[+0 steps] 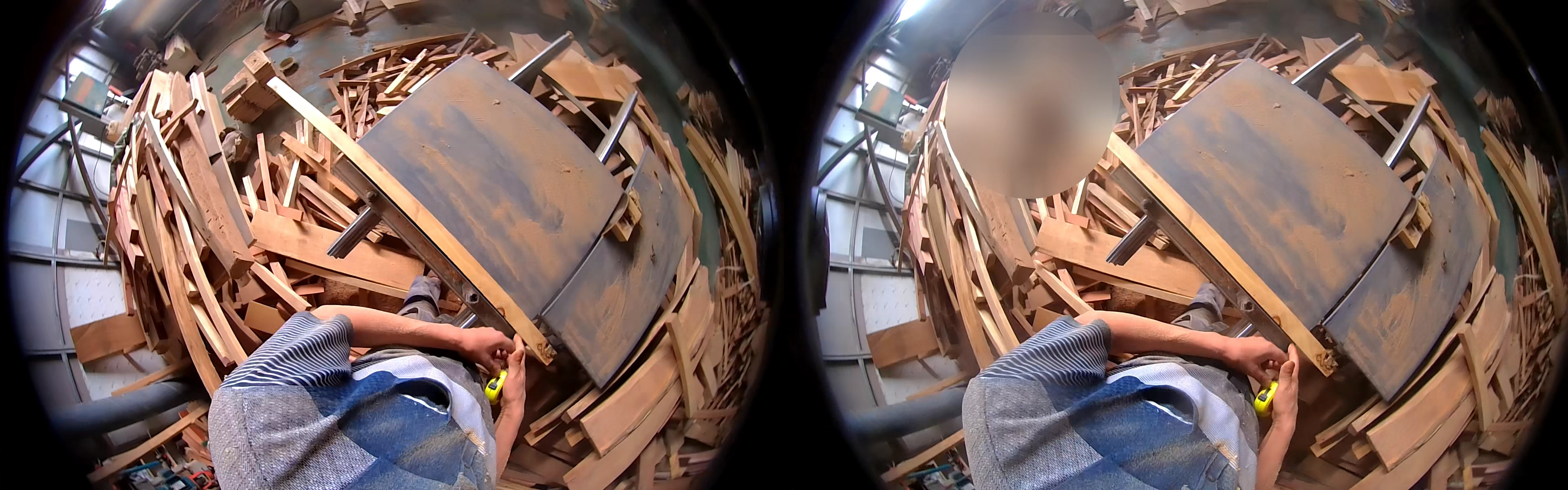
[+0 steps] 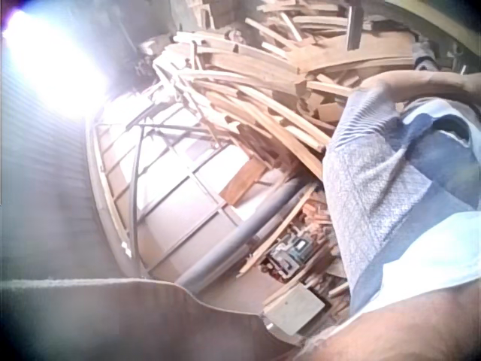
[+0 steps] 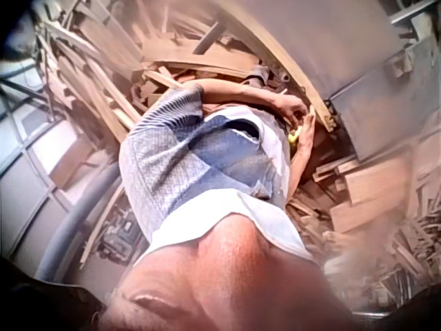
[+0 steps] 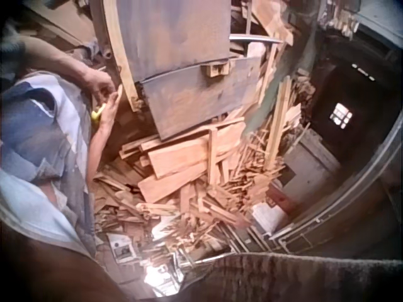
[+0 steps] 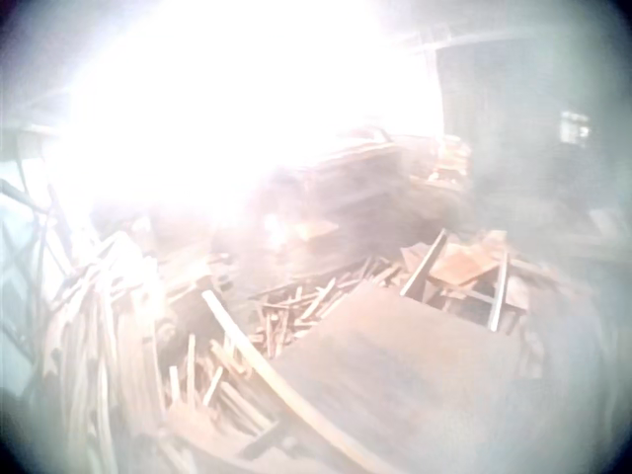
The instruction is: The person measures wood planks with a tape measure, handling multiple pieces of wood on and around a saw table.
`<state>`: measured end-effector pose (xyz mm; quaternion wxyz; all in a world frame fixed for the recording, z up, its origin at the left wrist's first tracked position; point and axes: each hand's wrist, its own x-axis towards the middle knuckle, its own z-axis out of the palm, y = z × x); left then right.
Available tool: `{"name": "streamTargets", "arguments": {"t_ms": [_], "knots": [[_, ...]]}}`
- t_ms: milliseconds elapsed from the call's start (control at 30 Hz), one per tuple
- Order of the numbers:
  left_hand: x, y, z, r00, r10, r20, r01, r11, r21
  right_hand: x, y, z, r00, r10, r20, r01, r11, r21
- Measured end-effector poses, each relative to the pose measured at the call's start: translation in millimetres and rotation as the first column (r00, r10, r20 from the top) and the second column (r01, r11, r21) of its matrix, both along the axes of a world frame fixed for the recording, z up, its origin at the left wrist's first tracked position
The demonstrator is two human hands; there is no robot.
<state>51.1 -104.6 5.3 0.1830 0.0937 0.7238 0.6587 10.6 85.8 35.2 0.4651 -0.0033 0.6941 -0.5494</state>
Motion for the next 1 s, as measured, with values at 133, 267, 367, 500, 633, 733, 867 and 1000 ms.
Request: {"name": "streamTargets", "arguments": {"t_ms": [133, 267, 367, 500, 633, 733, 867, 1000], "knots": [[1, 12, -15, 0.973, -0.202, 0.109, 0.165, 0.945, 0.281, 0, -9, 16, 0.996, 0.031, -0.078, -0.029, 0.999, 0.025], [1, 5, -14, 0.986, -0.165, 0.016, 0.161, 0.975, 0.154, 1, -7, 8, 0.999, 0.033, -0.038, -0.033, 0.999, 0.015], [3, 7, -21, 0.991, -0.13, 0.009, 0.127, 0.98, 0.155, 7, -1, -4, 0.999, 0.005, -0.051, -0.004, 1.0, 0.022], [1, 8, -16, 0.992, -0.121, 0.021, 0.115, 0.976, 0.184, 7, -10, 8, 0.996, -0.003, -0.086, 0.008, 0.999, 0.052], [2, 7, -12, 0.996, -0.088, 0.031, 0.082, 0.981, 0.177, 6, -10, 8, 0.994, 0.004, -0.106, 0.002, 0.998, 0.06], [3, 6, -8, 1.0, -0.014, -0.007, 0.015, 0.996, 0.092, 6, -9, 8, 0.994, -0.008, -0.112, 0.013, 0.999, 0.05], [2, 7, -4, 1.0, 0.016, -0.001, -0.016, 1.0, 0.009, 6, -9, 8, 0.992, -0.015, -0.125, 0.02, 0.999, 0.04], [1, 4, 10, 1.0, -0.015, -0.015, 0.013, 0.998, -0.069, 8, -8, 9, 0.991, -0.021, -0.134, 0.025, 0.999, 0.032]]}}
